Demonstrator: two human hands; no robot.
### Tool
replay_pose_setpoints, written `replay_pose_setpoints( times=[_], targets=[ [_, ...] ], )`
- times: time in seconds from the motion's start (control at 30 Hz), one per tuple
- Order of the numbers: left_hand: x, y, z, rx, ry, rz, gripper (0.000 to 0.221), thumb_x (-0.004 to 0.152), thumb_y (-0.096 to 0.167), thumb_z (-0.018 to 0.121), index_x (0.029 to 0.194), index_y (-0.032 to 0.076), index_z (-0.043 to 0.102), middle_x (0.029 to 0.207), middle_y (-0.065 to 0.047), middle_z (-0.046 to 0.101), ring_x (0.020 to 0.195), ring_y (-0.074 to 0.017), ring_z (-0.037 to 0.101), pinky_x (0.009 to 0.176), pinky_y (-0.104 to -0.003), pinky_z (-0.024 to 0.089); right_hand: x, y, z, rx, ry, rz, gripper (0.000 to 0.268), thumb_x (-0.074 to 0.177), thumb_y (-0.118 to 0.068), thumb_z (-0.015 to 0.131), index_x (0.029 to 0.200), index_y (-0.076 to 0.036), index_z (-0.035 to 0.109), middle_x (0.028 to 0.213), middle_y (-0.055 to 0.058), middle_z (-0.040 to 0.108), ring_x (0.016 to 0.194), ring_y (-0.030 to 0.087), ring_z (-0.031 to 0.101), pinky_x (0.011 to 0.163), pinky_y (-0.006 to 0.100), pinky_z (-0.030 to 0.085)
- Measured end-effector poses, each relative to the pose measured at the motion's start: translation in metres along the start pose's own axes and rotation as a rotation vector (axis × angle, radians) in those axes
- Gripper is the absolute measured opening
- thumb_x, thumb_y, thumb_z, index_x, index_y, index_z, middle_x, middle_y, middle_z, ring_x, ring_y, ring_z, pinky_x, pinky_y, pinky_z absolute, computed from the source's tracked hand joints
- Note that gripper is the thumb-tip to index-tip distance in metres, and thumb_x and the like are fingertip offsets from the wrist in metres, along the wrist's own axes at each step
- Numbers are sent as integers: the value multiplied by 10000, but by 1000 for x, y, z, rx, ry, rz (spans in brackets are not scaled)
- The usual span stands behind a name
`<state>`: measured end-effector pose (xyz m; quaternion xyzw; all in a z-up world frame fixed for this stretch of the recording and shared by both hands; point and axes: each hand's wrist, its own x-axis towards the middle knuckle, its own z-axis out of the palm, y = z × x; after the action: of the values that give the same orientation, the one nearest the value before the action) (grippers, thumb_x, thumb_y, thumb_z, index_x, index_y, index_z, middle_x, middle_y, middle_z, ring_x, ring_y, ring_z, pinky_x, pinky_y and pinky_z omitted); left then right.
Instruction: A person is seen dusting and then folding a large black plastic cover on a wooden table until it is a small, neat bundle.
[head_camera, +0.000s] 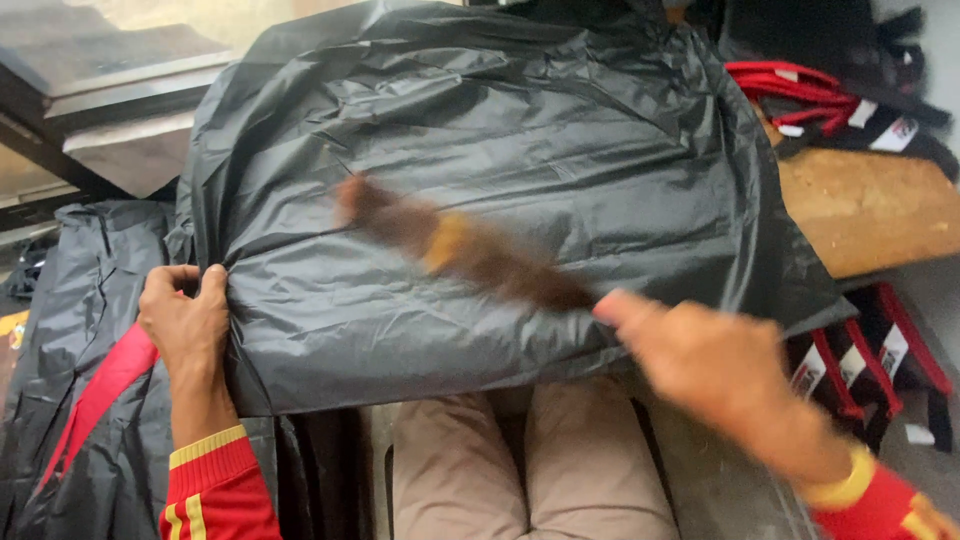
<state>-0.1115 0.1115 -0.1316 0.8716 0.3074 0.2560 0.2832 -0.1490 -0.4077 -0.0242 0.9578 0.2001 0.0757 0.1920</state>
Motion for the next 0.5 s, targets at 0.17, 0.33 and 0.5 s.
replay_pose_setpoints(
  times=[0.17,0.33,0.5],
  targets=[
    [9,-33,11,0,44,130,225,874,307,703,944,97,662,784,-56,573,707,-228,501,679,-394,408,-12,111,64,-354,63,423,287,1062,-554,409,1243,-474,617,651,21,641,598,285,688,491,420,497],
    [21,-58,19,38,55,220,215,919,287,720,963,84,667,851,-66,630,731,-226,530,679,-391,434,-45,63,8,-197,187,458,275,1131,-397,572,1377,-416,692,642,31,650,571,233,673,450,346,451],
    [24,-68,21,5,51,334,201,1007,193,775,1006,28,659,890,-90,645,737,-202,557,669,-349,449,-73,-50,-18,719,365,156,309,893,-264,627,1200,-246,657,631,-56,563,453,134,451,451,314,366]
  ],
)
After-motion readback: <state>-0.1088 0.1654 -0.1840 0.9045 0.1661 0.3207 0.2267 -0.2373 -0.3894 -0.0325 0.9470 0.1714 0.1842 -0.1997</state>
